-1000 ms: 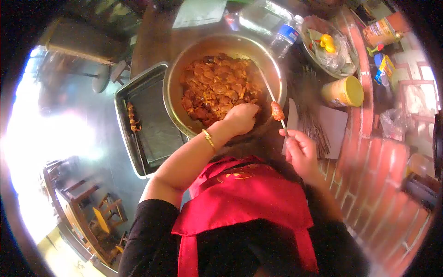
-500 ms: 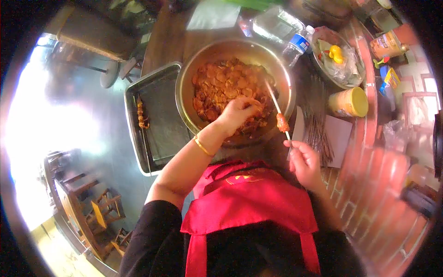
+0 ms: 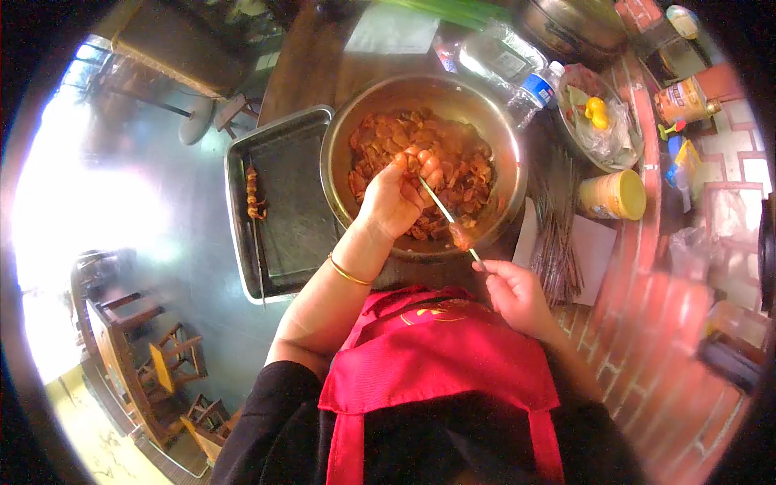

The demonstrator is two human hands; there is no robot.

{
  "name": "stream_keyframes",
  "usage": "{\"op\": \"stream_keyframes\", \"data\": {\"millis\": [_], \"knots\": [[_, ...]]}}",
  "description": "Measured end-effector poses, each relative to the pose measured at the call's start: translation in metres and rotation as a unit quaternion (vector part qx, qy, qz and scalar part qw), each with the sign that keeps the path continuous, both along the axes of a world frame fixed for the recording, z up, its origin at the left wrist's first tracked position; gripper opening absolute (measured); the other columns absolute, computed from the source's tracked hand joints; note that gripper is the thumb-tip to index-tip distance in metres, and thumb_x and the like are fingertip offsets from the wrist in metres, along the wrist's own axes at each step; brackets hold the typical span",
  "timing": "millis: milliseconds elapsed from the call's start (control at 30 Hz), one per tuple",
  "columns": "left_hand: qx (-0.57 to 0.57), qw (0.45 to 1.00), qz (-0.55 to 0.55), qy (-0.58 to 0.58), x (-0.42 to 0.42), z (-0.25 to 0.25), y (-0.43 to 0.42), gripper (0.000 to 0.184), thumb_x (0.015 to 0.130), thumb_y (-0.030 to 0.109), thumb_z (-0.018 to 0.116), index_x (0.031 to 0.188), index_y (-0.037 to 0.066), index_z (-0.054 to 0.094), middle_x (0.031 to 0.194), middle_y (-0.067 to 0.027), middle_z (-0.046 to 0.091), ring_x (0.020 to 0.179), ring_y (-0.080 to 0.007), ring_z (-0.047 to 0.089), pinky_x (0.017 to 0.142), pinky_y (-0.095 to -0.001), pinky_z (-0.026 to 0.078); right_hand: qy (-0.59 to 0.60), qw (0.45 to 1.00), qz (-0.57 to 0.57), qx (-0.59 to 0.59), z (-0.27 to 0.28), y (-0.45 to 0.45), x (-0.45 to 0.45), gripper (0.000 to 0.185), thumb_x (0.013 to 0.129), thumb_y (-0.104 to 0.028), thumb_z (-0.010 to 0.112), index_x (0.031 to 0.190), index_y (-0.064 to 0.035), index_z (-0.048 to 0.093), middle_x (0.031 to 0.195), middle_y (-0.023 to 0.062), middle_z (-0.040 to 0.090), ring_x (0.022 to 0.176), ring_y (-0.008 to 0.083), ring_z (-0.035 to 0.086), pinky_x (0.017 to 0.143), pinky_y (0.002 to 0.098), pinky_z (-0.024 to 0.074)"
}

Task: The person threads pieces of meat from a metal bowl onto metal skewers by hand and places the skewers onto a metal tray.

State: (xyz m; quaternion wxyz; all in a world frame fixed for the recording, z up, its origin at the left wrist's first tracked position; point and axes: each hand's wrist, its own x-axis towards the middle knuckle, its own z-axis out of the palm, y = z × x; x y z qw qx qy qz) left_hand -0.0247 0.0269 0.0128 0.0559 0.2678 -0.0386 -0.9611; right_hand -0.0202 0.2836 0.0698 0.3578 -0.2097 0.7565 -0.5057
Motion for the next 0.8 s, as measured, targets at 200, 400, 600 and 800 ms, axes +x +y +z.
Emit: {"op": "stream_keyframes", "data": {"millis": [200,400,600,800], "knots": [[-0.009,1.000,0.018,-0.019,-0.003,0.008,0.003,0.021,0.099,0.022,0.038,0.095,0.006,0.050,0.089,-0.0076,0.056,0.085,-0.0222,0.059,0.082,-0.0386,0.053,0.009,1.000,-0.009,0.020,0.010,-0.005,0.001,0.023,0.088,-0.002,0.050,0.108,0.0016,0.062,0.062,-0.0011,0.049,0.056,0.0044,0.042,0.051,0.0219,0.0376],[-0.101,0.994,-0.038,0.014,0.004,0.002,0.007,0.019,0.098,0.019,0.038,0.095,0.006,0.050,0.085,-0.0085,0.055,0.083,-0.0240,0.059,0.081,-0.0404,0.052,0.011,1.000,-0.008,0.001,0.000,-0.003,0.000,0.023,0.088,-0.002,0.050,0.108,0.0022,0.061,0.062,-0.0006,0.051,0.056,0.0047,0.044,0.051,0.0227,0.0381],[-0.132,0.982,-0.135,0.018,0.014,0.003,0.029,0.018,0.097,0.018,0.040,0.097,0.003,0.050,0.087,-0.0113,0.057,0.087,-0.0268,0.060,0.084,-0.0429,0.052,0.025,1.000,0.007,0.011,0.001,-0.006,-0.006,0.024,0.089,-0.002,0.049,0.109,0.0024,0.061,0.062,0.0003,0.053,0.054,0.0052,0.045,0.049,0.0226,0.0382],[-0.512,0.814,-0.272,0.021,0.000,-0.012,0.022,0.031,0.097,0.024,0.042,0.114,0.000,0.051,0.104,-0.0157,0.060,0.099,-0.0317,0.060,0.089,-0.0436,0.048,-0.118,0.989,-0.064,-0.055,-0.010,-0.012,-0.012,0.025,0.091,-0.003,0.046,0.112,0.0008,0.058,0.061,-0.0019,0.050,0.050,0.0053,0.046,0.046,0.0214,0.0378]]}}
